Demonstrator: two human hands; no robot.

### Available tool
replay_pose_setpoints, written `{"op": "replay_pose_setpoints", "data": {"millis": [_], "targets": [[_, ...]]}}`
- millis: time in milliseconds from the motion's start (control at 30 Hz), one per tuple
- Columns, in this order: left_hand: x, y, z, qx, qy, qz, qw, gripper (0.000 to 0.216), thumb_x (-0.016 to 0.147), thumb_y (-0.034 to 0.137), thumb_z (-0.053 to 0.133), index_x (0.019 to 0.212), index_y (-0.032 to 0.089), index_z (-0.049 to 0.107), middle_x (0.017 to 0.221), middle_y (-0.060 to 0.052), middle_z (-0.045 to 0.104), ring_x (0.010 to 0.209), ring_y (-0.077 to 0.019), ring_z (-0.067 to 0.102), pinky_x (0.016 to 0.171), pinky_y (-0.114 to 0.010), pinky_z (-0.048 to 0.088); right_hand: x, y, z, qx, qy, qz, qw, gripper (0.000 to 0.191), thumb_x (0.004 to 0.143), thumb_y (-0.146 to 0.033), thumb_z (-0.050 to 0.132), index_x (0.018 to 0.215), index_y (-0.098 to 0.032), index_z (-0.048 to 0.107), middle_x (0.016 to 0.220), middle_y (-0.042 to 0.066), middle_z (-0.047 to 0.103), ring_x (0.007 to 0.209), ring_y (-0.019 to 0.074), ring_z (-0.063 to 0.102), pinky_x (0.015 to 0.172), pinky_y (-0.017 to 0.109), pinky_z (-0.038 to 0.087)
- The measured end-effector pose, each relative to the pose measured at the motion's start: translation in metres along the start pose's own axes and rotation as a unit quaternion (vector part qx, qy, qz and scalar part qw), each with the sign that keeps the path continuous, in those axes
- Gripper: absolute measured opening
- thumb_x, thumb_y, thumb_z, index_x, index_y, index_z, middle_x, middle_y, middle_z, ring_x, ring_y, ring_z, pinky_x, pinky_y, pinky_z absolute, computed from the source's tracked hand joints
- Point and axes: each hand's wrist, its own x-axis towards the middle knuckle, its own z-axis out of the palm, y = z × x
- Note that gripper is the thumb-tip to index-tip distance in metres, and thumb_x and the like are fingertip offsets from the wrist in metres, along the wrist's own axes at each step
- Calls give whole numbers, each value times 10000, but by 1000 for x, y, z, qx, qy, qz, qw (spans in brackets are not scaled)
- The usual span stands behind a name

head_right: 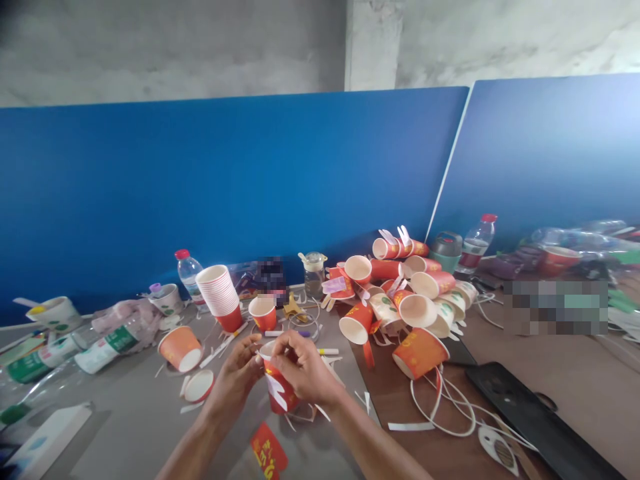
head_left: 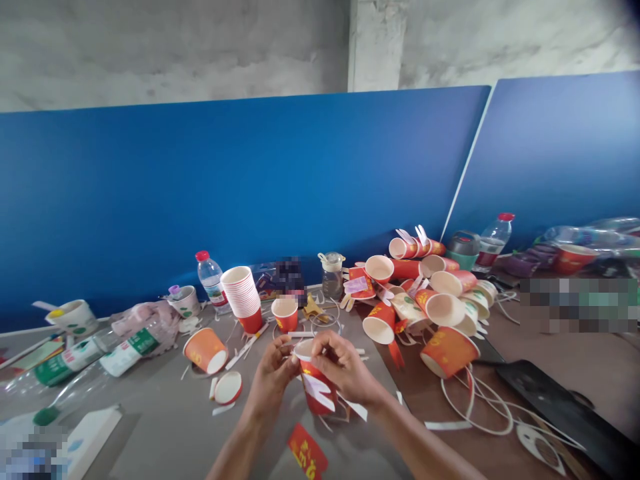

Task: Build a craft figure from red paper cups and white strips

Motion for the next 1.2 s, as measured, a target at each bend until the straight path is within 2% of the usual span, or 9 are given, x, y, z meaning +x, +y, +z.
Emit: {"op": "replay_pose_setpoints", "data": {"millis": [133,233,367,500,600,800,1000,1100,1200], "targets": [[0,1,-5,-2,-65,-37,997,710,576,546,1326,1081,233,937,994,-62,921,858,-245,809,803,-345,625,3,-5,-6,115,-30,28,993,687,971,-861,1067,932,-285,694,861,-21,666,737,176,548,705,308,505],[1,1,-6,3,-104,-69,992,621,591,589,1311,863,227,886,840,-27,843,811,-240,777,829,-363,638,6,-5,-8,175,-19,40,984,716,900,-829,1155,904,-275,700,846,-27,678,726,163,542,709,297,488],[3,0,-10,11,-129,-84,988,605,651,603,1294,795,227,842,845,-33,836,844,-248,785,916,-406,670,10,0,-10,227,6,49,973,717,835,-764,1225,850,-266,708,834,-24,698,739,161,564,717,285,492],[3,-1,-15,14,-147,-78,986,621,679,629,1281,832,216,843,861,-33,810,843,-229,743,917,-397,654,12,6,-13,242,-5,66,968,703,813,-736,1245,857,-260,730,852,-16,729,735,158,582,706,279,487],[1,0,-16,32,-171,-59,983,696,744,788,1212,876,215,840,902,-43,798,888,-242,721,933,-403,639,12,5,-15,234,-14,69,970,719,815,-757,1238,868,-259,723,854,-21,733,721,150,573,699,279,468],[-2,1,-11,144,-145,-24,978,897,673,1020,1129,743,238,695,729,52,587,756,-170,494,783,-340,485,10,-5,-14,175,-28,99,979,743,763,-764,1252,884,-258,721,811,-46,711,693,141,548,709,279,455],[0,2,-12,123,-137,-47,982,818,654,950,1180,865,221,873,889,-68,830,880,-265,741,966,-454,665,15,-4,-16,202,21,100,974,768,718,-812,1196,829,-291,642,772,-34,703,653,172,564,668,299,468],[-1,6,-12,168,-98,20,981,797,679,966,1147,886,223,948,980,-106,862,905,-270,749,909,-427,673,15,1,-15,198,20,94,976,753,759,-825,1156,838,-304,619,774,-33,694,640,178,555,673,309,479],[-7,14,-8,207,-135,52,968,754,791,966,1077,840,225,944,1059,-119,866,787,-220,702,736,-364,615,14,10,-11,191,11,79,978,765,767,-867,1137,844,-312,616,781,-30,688,678,199,595,707,329,527]]}}
